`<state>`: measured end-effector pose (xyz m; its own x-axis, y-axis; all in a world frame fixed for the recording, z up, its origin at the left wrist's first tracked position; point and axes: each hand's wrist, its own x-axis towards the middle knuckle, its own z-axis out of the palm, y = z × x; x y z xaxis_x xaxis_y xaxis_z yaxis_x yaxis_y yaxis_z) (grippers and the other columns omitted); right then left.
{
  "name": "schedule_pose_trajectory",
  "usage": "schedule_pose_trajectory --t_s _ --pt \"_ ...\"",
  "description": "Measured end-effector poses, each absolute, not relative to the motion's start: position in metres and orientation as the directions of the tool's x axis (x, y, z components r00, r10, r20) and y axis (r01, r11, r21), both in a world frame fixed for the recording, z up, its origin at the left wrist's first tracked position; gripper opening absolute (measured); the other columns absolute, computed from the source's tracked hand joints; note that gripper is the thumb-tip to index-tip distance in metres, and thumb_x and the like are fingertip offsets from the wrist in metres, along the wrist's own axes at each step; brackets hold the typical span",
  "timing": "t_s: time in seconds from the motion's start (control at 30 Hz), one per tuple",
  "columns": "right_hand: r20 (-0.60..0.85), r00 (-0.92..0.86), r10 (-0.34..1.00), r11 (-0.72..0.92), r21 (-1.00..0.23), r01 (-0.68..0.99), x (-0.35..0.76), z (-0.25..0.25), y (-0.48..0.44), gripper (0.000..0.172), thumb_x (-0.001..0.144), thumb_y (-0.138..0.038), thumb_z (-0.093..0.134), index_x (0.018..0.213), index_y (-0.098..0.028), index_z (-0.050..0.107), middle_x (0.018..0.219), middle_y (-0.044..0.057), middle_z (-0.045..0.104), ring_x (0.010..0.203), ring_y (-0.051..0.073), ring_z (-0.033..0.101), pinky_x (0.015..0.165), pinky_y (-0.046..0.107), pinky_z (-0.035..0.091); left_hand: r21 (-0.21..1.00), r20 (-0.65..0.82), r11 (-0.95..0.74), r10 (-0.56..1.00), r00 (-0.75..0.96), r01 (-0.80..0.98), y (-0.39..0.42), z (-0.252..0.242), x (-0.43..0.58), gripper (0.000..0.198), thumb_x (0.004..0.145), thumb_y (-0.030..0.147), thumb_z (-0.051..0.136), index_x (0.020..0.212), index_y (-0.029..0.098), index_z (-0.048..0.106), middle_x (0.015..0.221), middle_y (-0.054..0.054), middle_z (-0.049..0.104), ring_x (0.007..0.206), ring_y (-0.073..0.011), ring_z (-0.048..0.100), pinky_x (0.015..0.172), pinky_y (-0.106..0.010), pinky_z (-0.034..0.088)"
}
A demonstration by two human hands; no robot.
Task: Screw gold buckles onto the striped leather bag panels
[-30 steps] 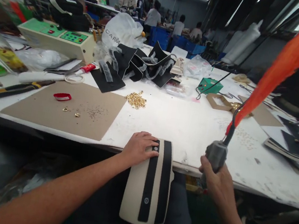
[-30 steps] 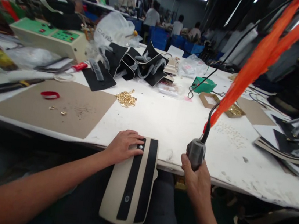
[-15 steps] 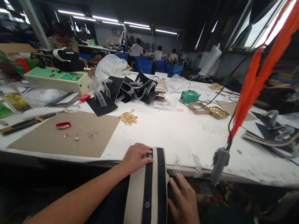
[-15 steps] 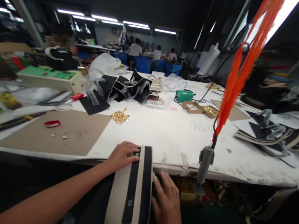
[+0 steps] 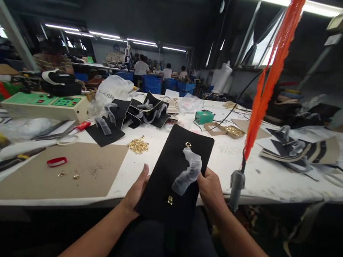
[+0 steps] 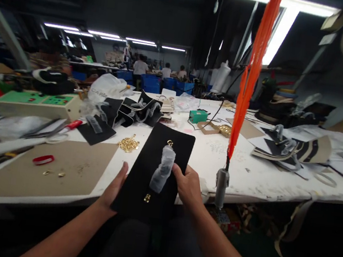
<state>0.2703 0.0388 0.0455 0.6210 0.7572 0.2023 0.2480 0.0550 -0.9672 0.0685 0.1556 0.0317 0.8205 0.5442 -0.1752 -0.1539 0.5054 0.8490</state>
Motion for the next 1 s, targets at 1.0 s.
schedule_pose_trajectory --t_s 1.0 --pt "0.198 0.513 0.835 -0.1 -0.863 0.495 0.307 -0.033 0.059 0.024 0.095 -0.044 0.065 0.1 -0.024 0.078 0.099 0.003 0.078 0.092 0.023 0.072 0.087 0.036 0.053 0.672 -0.524 0.733 0.568 0.634 -0.102 0.092 -0.06 0.064 0.047 0.088 0.039 0.081 0.125 0.01 0.074 0.118 -0.018 0.079 0.109 -0.0361 0.076 0.107 -0.051 0.056"
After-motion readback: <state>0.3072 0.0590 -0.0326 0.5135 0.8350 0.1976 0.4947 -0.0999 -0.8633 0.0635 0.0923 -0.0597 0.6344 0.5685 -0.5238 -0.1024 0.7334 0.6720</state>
